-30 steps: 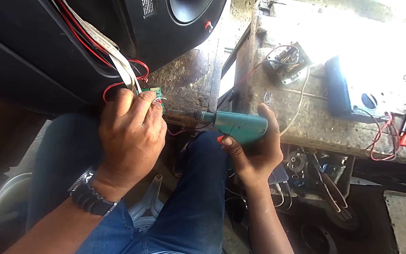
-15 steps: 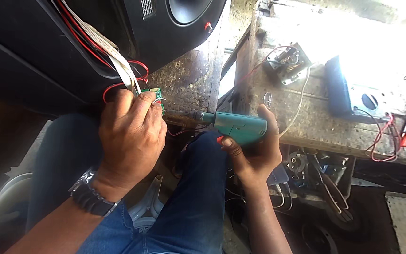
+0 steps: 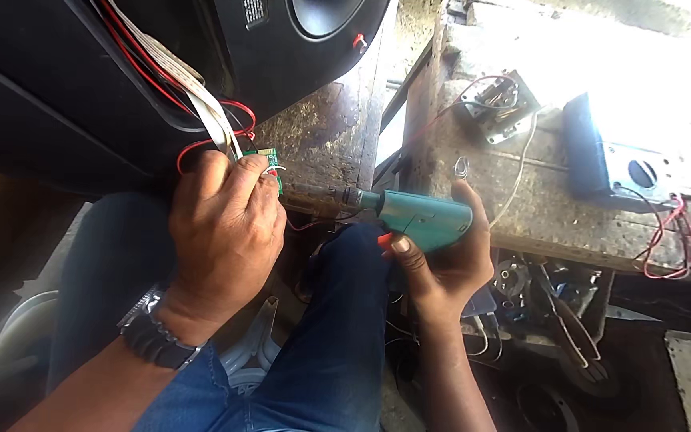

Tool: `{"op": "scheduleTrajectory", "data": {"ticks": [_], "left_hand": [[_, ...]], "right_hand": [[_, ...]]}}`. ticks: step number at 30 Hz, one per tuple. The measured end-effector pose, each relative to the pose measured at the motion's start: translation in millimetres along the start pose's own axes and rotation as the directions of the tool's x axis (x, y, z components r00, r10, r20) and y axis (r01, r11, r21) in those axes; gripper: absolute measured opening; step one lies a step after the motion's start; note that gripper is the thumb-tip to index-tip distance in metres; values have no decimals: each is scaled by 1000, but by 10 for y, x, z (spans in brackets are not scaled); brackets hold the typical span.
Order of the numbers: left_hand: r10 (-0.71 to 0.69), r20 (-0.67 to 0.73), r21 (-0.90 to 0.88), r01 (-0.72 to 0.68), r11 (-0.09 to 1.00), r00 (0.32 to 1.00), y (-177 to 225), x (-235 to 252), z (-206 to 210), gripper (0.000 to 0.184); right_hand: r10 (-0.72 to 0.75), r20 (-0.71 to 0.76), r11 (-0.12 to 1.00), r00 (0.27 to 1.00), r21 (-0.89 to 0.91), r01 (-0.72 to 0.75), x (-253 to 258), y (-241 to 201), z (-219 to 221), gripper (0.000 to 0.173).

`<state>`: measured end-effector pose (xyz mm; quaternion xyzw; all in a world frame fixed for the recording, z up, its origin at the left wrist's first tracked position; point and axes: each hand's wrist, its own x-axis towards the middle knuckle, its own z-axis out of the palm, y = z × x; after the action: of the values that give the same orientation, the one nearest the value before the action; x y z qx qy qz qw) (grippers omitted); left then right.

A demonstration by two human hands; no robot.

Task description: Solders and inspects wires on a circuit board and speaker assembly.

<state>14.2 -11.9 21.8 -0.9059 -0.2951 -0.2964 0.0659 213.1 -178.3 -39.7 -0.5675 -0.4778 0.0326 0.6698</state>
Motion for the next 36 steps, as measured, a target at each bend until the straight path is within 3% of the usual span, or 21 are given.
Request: {"op": "scheduleTrajectory", "data": {"ticks": [36], "left_hand": [[46, 19, -3, -46, 999, 999, -50, -5, -11, 24]], "right_hand": [[-15, 44, 999, 999, -30, 16, 38, -21, 9, 78]]}}
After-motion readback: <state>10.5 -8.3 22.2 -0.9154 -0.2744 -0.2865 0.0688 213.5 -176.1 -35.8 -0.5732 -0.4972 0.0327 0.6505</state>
